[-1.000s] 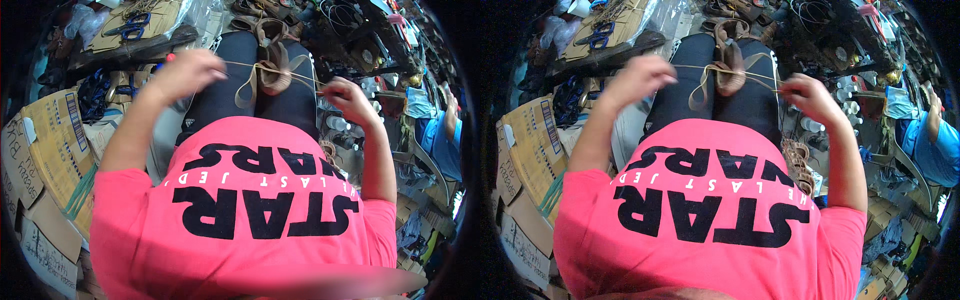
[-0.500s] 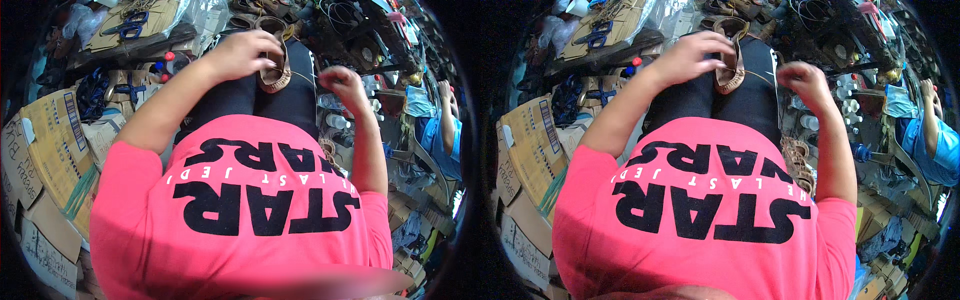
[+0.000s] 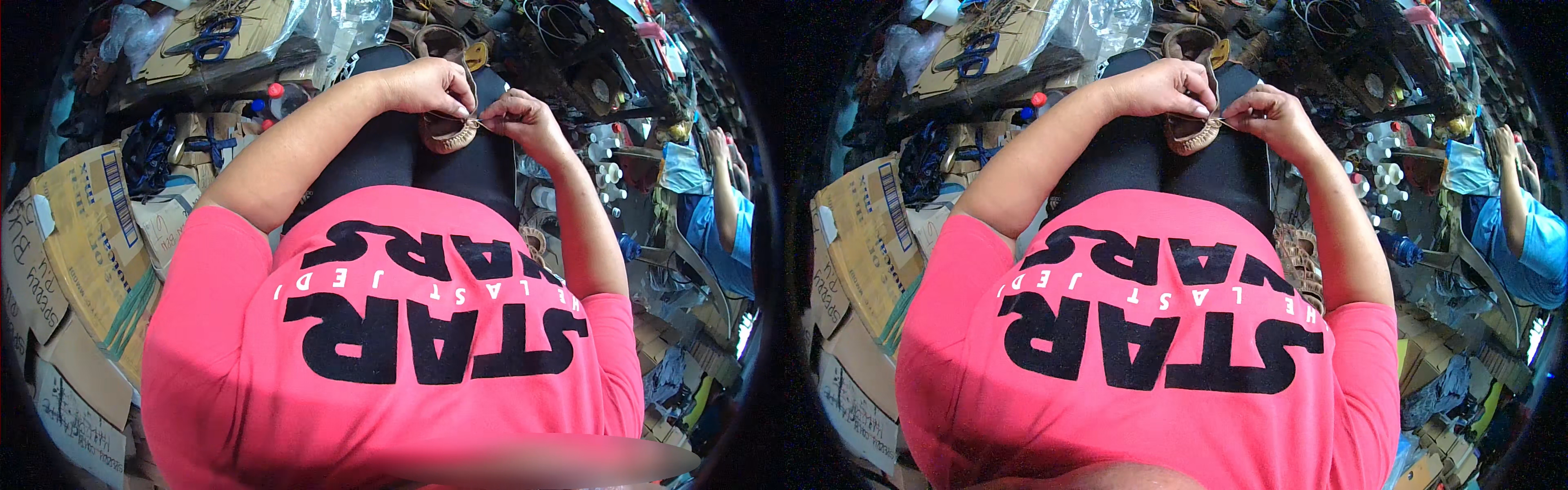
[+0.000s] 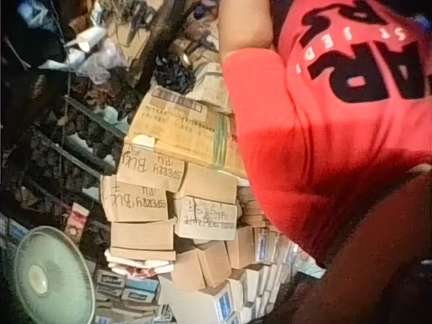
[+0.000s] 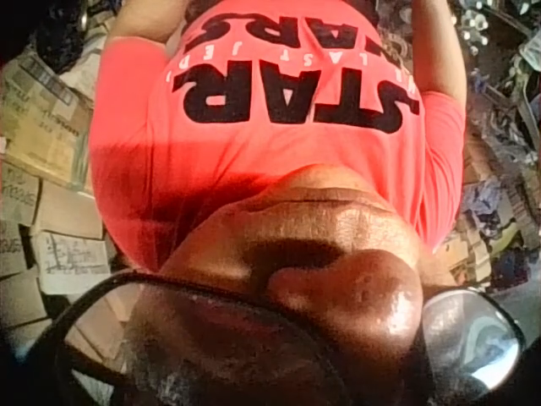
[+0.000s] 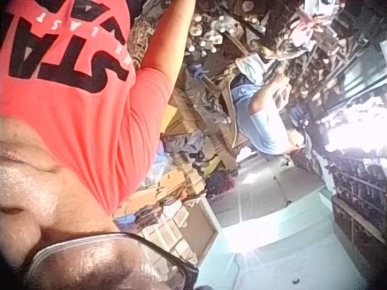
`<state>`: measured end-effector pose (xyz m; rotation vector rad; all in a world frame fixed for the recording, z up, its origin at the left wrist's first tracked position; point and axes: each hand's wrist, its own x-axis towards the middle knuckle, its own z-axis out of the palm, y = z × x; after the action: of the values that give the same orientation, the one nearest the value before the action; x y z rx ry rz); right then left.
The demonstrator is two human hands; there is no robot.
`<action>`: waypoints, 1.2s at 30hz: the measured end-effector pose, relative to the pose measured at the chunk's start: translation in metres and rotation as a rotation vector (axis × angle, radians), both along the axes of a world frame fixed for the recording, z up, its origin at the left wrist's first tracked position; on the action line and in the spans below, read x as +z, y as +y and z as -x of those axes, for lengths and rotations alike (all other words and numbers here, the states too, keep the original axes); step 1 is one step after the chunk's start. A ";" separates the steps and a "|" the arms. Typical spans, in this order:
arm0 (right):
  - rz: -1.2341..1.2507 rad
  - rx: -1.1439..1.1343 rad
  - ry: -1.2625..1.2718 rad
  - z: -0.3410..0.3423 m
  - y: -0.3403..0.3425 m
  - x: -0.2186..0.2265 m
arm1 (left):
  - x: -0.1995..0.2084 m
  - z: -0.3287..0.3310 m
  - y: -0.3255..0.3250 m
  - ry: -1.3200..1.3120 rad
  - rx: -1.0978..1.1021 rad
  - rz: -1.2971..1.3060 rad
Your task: Stitching the leather pieces of a shoe together by hand.
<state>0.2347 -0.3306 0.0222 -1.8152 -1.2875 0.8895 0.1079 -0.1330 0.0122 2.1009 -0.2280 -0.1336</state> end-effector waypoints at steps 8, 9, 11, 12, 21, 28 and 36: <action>-0.155 -0.002 -0.268 0.020 -0.010 0.008 | 0.007 0.001 0.000 0.044 -0.087 -0.124; -0.154 -0.005 -0.267 0.021 -0.009 0.014 | 0.009 0.000 0.000 0.057 -0.094 -0.140; -0.089 0.166 -0.563 0.022 -0.005 0.027 | 0.009 0.000 -0.001 0.070 -0.104 -0.156; -0.089 0.168 -0.561 0.024 0.000 0.035 | 0.008 0.000 0.001 0.024 -0.120 -0.192; 0.081 0.189 -0.688 0.034 0.008 0.036 | -0.016 -0.010 0.009 0.004 -0.049 -0.034; -0.017 0.059 -0.466 0.021 0.009 0.007 | -0.007 0.015 -0.014 -0.322 0.431 -0.315; -0.541 -0.178 0.807 -0.037 -0.104 0.005 | 0.021 0.124 0.015 0.070 0.322 -0.244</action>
<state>0.2715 -0.4342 0.0275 -0.9600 -0.7253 0.9189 -0.0163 -0.1183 0.0332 2.3391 0.1786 -0.0434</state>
